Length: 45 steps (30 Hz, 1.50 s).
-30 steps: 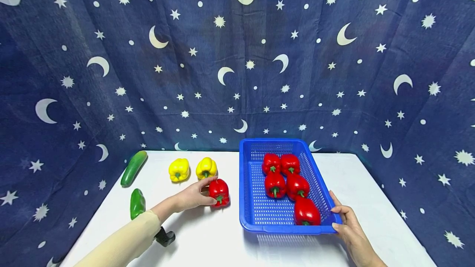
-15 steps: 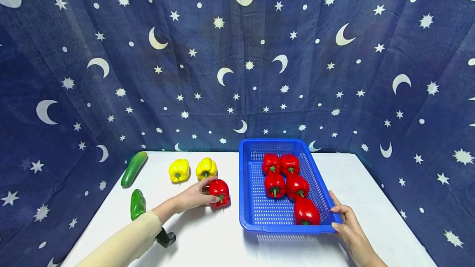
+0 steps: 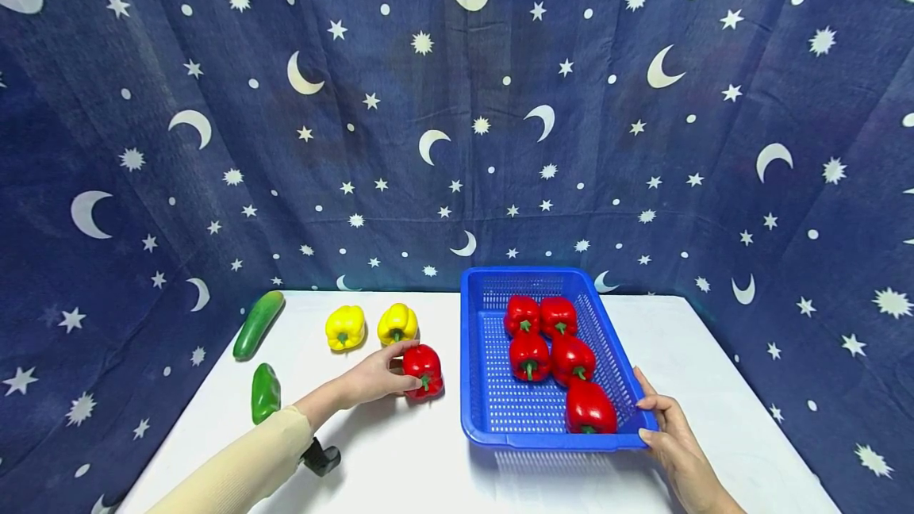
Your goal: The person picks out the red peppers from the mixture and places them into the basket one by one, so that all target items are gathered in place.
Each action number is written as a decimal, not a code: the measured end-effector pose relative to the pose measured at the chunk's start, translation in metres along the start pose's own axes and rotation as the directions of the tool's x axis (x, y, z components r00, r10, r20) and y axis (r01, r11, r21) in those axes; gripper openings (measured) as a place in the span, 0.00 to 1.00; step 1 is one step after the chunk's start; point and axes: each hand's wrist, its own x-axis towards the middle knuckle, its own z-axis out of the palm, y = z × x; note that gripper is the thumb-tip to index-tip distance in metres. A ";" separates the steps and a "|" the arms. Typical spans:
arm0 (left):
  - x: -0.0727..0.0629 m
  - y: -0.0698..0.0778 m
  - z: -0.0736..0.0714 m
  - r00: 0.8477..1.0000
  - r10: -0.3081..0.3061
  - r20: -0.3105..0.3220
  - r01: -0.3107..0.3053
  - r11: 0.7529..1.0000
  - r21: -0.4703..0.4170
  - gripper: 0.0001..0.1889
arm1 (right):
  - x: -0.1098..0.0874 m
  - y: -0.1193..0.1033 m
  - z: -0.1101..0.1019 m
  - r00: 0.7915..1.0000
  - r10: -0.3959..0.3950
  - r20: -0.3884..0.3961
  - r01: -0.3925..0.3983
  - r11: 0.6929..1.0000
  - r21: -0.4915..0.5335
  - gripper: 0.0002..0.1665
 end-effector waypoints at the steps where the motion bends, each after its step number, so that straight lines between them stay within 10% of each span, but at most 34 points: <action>1: 0.000 0.000 0.000 1.000 0.001 -0.001 -0.001 1.000 0.003 0.42 | 0.000 0.000 0.000 1.000 0.000 0.000 0.000 1.000 0.001 0.18; 22: -0.003 0.001 0.000 1.000 0.004 -0.009 -0.004 1.000 0.015 0.43 | -0.001 -0.002 0.002 0.999 0.029 -0.030 -0.029 1.000 -0.009 0.18; 45: -0.008 0.007 -0.014 0.996 0.063 -0.062 -0.070 0.991 -0.117 0.42 | 0.002 0.003 -0.002 0.991 -0.132 0.032 0.132 0.991 0.009 0.17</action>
